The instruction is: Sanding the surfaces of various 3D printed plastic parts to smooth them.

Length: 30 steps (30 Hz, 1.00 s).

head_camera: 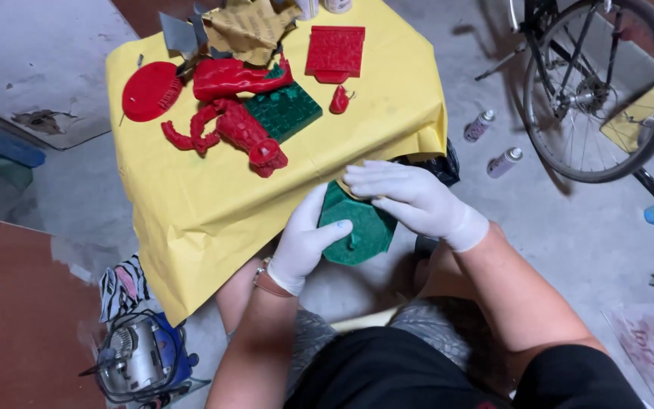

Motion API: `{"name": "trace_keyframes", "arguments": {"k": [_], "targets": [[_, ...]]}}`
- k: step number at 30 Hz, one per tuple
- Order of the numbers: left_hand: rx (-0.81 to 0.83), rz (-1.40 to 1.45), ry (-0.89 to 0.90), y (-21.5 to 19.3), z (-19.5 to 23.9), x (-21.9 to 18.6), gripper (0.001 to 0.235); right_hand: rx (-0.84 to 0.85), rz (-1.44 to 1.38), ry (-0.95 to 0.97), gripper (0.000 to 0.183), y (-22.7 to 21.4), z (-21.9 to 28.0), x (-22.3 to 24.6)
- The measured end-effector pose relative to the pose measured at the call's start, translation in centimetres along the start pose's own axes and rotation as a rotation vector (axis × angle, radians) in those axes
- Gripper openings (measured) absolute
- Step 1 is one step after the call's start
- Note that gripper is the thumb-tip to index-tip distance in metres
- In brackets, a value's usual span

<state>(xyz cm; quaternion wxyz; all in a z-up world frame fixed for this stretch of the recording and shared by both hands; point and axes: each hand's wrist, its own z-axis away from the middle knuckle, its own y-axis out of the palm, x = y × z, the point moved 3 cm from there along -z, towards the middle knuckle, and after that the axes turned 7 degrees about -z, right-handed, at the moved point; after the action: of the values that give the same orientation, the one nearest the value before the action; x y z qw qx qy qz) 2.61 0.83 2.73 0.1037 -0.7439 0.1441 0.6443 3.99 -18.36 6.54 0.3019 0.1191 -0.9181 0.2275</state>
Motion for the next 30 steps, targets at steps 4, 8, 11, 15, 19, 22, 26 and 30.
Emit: {"name": "trace_keyframes", "arguments": {"k": [4, 8, 11, 15, 19, 22, 26, 30], "targets": [[0.032, 0.092, -0.034, -1.7, 0.5, 1.4, 0.062, 0.048, -0.029, 0.011, 0.023, -2.3, 0.9, 0.6], [0.092, 0.115, -0.049, -0.3, 0.3, 1.8, 0.059, -0.039, -0.026, 0.033, 0.022, -2.0, 0.2, 0.7], [0.120, 0.132, -0.042, -0.2, -0.4, 1.2, 0.056, -0.032, -0.096, -0.038, 0.019, -0.9, -0.4, 1.3], [0.053, 0.220, -0.102, -1.6, 1.1, 2.8, 0.057, -0.014, -0.183, 0.037, 0.021, -1.6, 2.5, 2.0], [-0.064, 0.191, -0.143, -1.5, 0.3, 5.5, 0.069, -0.100, 0.013, 0.021, 0.020, -1.8, 2.1, 0.8], [-0.147, 0.381, -0.179, -1.2, 0.4, 4.0, 0.060, -0.041, 0.036, -0.079, 0.026, -0.2, 2.8, 1.0], [-0.286, 0.381, -0.172, -3.2, 0.3, 3.8, 0.066, -0.081, 0.033, -0.009, 0.025, -0.7, 4.4, 0.5], [-0.163, 0.259, -0.146, -2.0, 0.4, 4.3, 0.059, -0.174, 0.065, -0.002, 0.024, -1.2, 3.5, 1.6]]}}
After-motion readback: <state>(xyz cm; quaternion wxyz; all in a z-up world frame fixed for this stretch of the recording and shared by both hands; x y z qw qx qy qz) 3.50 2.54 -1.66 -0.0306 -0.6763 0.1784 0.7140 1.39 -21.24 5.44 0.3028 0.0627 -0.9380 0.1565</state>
